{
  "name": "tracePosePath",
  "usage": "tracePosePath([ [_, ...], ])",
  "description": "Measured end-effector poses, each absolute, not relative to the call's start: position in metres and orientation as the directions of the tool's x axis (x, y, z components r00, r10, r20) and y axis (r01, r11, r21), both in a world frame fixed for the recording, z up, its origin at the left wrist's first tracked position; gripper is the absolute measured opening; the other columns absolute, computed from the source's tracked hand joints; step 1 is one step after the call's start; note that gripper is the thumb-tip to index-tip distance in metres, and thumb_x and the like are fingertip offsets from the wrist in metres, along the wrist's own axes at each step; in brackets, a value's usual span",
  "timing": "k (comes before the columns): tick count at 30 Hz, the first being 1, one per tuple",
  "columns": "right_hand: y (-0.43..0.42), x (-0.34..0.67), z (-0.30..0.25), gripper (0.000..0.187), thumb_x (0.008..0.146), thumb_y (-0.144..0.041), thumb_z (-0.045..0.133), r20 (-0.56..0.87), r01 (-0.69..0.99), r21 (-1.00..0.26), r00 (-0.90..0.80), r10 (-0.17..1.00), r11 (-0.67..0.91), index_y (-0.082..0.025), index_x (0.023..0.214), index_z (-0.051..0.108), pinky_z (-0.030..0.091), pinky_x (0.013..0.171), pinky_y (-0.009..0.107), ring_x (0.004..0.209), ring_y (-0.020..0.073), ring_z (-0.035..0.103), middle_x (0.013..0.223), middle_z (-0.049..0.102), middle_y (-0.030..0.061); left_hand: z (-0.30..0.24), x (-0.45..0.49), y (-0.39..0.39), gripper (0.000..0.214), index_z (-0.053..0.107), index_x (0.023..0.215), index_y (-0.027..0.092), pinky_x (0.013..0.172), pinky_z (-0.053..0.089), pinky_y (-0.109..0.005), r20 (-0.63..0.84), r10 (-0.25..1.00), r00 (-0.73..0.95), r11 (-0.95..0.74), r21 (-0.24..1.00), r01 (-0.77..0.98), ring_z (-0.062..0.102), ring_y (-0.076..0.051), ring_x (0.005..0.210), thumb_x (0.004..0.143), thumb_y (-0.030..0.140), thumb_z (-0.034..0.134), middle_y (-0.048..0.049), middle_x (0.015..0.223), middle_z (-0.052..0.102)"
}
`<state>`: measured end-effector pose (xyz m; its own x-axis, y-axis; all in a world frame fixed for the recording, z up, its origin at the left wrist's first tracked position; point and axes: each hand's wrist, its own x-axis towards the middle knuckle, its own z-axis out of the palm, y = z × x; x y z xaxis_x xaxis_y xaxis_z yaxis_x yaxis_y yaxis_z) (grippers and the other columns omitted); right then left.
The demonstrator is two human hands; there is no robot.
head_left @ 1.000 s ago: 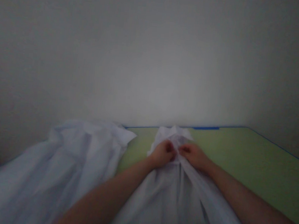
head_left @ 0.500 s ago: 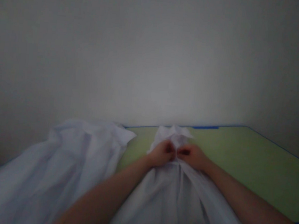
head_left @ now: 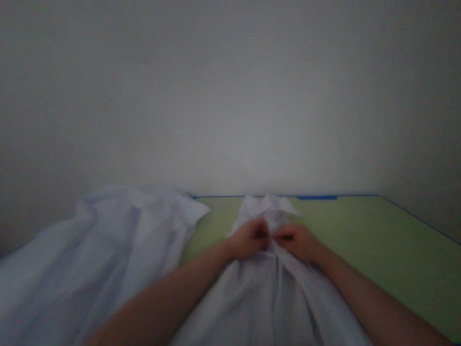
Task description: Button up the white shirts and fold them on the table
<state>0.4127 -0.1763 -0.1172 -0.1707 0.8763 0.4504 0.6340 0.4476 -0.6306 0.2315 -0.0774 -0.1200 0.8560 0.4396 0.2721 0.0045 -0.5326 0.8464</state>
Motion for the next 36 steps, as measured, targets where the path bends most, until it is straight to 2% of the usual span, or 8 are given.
tracePosePath([
  [7, -0.183, 0.414, -0.108, 0.021, 0.081, -0.019, 0.054, 0.542, 0.719, -0.334, -0.382, 0.748, 0.609, -0.024, 0.094, 0.069, 0.044, 0.071, 0.024, 0.078, 0.0128, 0.061, 0.084, 0.068, 0.0015, -0.123, 0.232, -0.076, 0.028, 0.040, 0.078, 0.018, 0.054, 0.040, -0.021, 0.278, 0.420, 0.864, -0.374, 0.920, -0.115, 0.054, -0.009, 0.057, 0.068, 0.020, 0.066, 0.0046, 0.063, 0.053],
  [11, -0.188, 0.410, -0.102, 0.018, 0.081, -0.019, 0.053, 0.580, 0.756, -0.183, -0.433, 0.690, 0.628, -0.022, 0.090, 0.069, 0.043, 0.069, 0.026, 0.075, 0.0136, 0.059, 0.082, 0.067, 0.0029, -0.119, 0.235, -0.082, 0.031, 0.042, 0.076, 0.017, 0.055, 0.044, -0.022, 0.264, 0.479, 0.837, -0.266, 0.952, -0.148, 0.058, -0.011, 0.057, 0.064, 0.019, 0.070, 0.0040, 0.061, 0.055],
  [15, -0.191, 0.407, -0.101, 0.017, 0.082, -0.019, 0.052, 0.595, 0.799, -0.114, -0.421, 0.684, 0.591, -0.020, 0.090, 0.067, 0.043, 0.071, 0.027, 0.077, 0.0148, 0.058, 0.083, 0.066, 0.0039, -0.116, 0.239, -0.091, 0.029, 0.044, 0.074, 0.016, 0.056, 0.049, -0.026, 0.213, 0.565, 0.797, -0.127, 0.977, -0.171, 0.059, -0.012, 0.055, 0.066, 0.024, 0.070, 0.0025, 0.061, 0.058],
  [18, -0.189, 0.405, -0.104, 0.018, 0.082, -0.019, 0.053, 0.600, 0.815, -0.121, -0.395, 0.695, 0.567, -0.019, 0.092, 0.067, 0.043, 0.072, 0.027, 0.077, 0.0148, 0.058, 0.083, 0.066, 0.0036, -0.116, 0.243, -0.095, 0.029, 0.045, 0.076, 0.016, 0.055, 0.051, -0.028, 0.170, 0.650, 0.741, -0.098, 0.985, -0.141, 0.059, -0.012, 0.051, 0.068, 0.030, 0.068, 0.0024, 0.058, 0.057],
  [22, -0.188, 0.404, -0.107, 0.020, 0.084, -0.020, 0.051, 0.605, 0.801, -0.199, -0.354, 0.714, 0.565, -0.020, 0.096, 0.067, 0.044, 0.073, 0.026, 0.078, 0.0137, 0.059, 0.084, 0.066, 0.0028, -0.119, 0.245, -0.094, 0.028, 0.047, 0.076, 0.016, 0.056, 0.053, -0.028, 0.180, 0.708, 0.683, -0.133, 0.984, -0.121, 0.059, -0.012, 0.052, 0.067, 0.029, 0.070, 0.0027, 0.059, 0.058],
  [30, -0.186, 0.403, -0.107, 0.019, 0.081, -0.019, 0.053, 0.624, 0.792, -0.296, -0.262, 0.736, 0.533, -0.021, 0.092, 0.069, 0.044, 0.073, 0.025, 0.079, 0.0127, 0.059, 0.085, 0.067, 0.0023, -0.116, 0.245, -0.096, 0.028, 0.054, 0.086, 0.015, 0.067, 0.055, -0.033, 0.078, 0.754, 0.653, -0.022, 0.995, -0.093, 0.065, -0.015, 0.062, 0.065, 0.021, 0.071, -0.0022, 0.072, 0.064],
  [36, -0.184, 0.404, -0.108, 0.018, 0.078, -0.017, 0.056, 0.601, 0.784, -0.379, -0.196, 0.775, 0.492, -0.022, 0.087, 0.070, 0.045, 0.071, 0.025, 0.076, 0.0129, 0.060, 0.082, 0.068, 0.0015, -0.120, 0.247, -0.094, 0.037, 0.056, 0.094, 0.014, 0.066, 0.056, -0.032, 0.082, 0.767, 0.636, -0.071, 0.997, -0.044, 0.066, -0.017, 0.065, 0.062, 0.019, 0.074, -0.0062, 0.078, 0.067],
])
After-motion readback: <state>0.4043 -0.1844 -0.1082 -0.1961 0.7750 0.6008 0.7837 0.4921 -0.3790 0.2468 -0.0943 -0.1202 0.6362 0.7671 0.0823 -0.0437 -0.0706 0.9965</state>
